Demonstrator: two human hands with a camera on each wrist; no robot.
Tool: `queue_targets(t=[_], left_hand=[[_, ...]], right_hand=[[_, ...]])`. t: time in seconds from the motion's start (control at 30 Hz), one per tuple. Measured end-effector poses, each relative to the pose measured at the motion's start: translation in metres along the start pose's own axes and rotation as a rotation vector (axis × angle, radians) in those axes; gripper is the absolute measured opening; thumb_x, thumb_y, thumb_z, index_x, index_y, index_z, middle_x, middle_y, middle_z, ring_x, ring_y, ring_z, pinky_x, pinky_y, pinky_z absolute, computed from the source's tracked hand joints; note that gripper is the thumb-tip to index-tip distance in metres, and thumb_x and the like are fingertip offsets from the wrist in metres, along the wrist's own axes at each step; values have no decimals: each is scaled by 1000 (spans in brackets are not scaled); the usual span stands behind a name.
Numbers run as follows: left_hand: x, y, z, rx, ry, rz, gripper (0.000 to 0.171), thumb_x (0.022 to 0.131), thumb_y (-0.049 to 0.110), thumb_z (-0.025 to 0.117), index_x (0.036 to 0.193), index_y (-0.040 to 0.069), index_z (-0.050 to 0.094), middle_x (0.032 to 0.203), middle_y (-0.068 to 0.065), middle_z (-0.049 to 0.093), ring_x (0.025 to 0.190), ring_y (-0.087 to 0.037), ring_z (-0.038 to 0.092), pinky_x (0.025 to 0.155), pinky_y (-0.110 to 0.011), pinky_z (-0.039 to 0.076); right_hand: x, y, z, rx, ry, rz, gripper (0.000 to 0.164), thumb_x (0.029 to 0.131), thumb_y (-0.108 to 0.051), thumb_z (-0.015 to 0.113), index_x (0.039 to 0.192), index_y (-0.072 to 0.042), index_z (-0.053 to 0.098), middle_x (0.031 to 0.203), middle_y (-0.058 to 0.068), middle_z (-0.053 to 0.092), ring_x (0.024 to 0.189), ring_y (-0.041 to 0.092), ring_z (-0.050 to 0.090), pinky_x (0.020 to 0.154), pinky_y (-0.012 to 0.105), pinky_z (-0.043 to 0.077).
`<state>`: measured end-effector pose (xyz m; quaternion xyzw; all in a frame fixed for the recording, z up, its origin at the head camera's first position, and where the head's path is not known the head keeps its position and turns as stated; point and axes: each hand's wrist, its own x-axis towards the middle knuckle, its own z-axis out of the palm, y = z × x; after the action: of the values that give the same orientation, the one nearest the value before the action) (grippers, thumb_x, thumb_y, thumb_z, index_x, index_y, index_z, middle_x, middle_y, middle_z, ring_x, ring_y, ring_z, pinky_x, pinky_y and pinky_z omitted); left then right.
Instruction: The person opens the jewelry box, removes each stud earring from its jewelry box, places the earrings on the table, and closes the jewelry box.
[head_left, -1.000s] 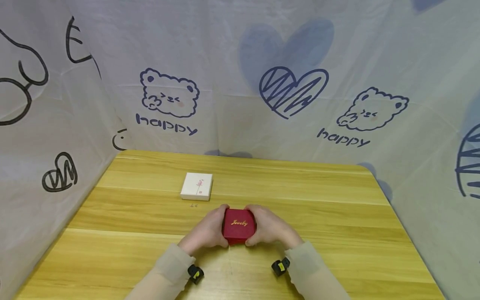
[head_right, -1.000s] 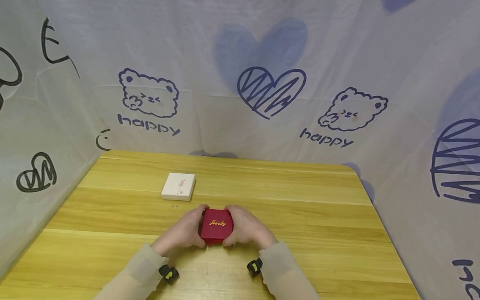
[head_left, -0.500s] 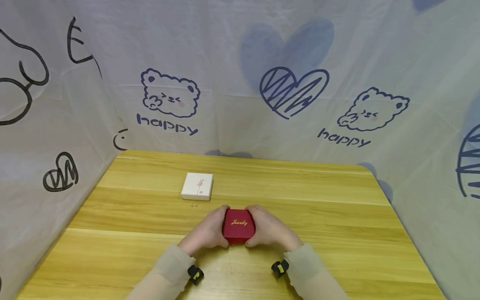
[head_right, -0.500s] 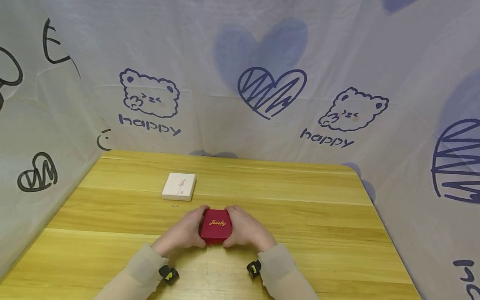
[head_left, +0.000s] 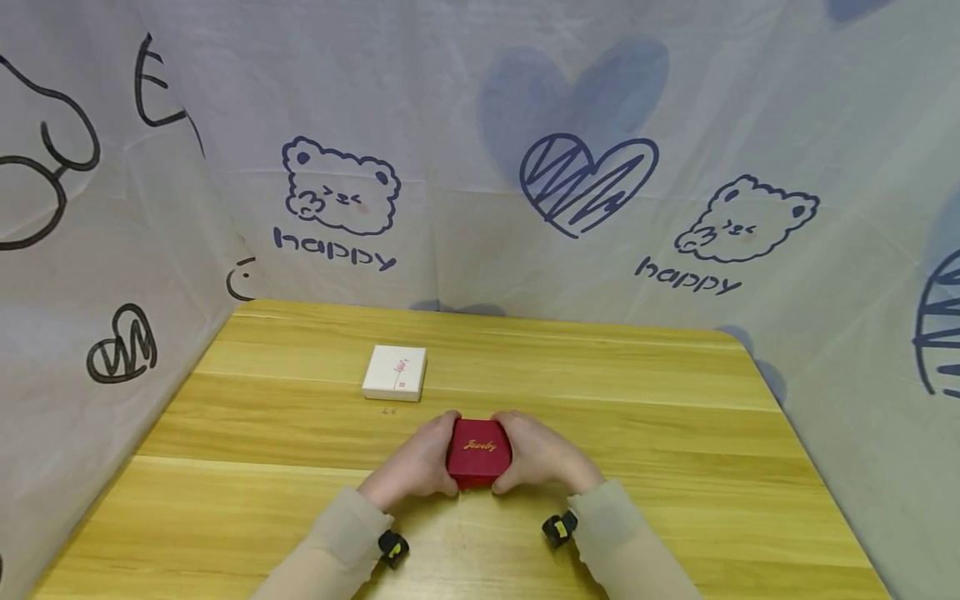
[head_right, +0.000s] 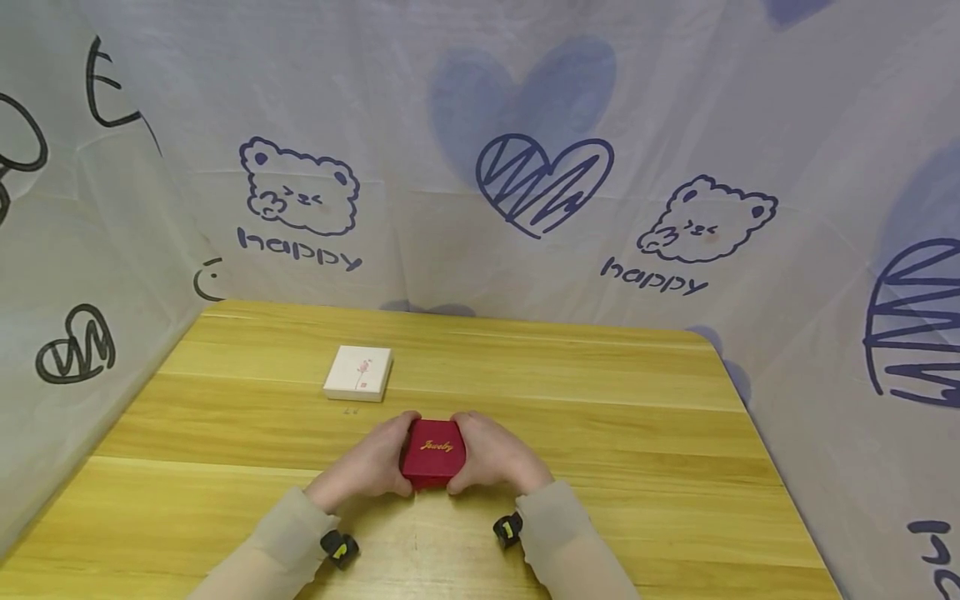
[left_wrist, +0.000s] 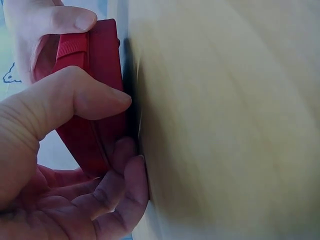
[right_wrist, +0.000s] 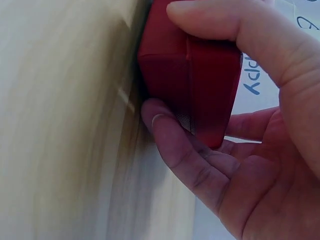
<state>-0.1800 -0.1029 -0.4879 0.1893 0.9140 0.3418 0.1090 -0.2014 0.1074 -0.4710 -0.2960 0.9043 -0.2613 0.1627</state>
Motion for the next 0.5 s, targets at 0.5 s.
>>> queue_targets(t=[0.5], left_hand=[[0,1,-1,-3,-11,9,106,53,-1,92,140,-11,34,120,-18,56,103,-27,55,93,-45,46]], right_hand=[[0,0,-3,23,-7,-7,80,63,-25,91,128,0,51,104,-1,59,89,13,55,82,34,48]])
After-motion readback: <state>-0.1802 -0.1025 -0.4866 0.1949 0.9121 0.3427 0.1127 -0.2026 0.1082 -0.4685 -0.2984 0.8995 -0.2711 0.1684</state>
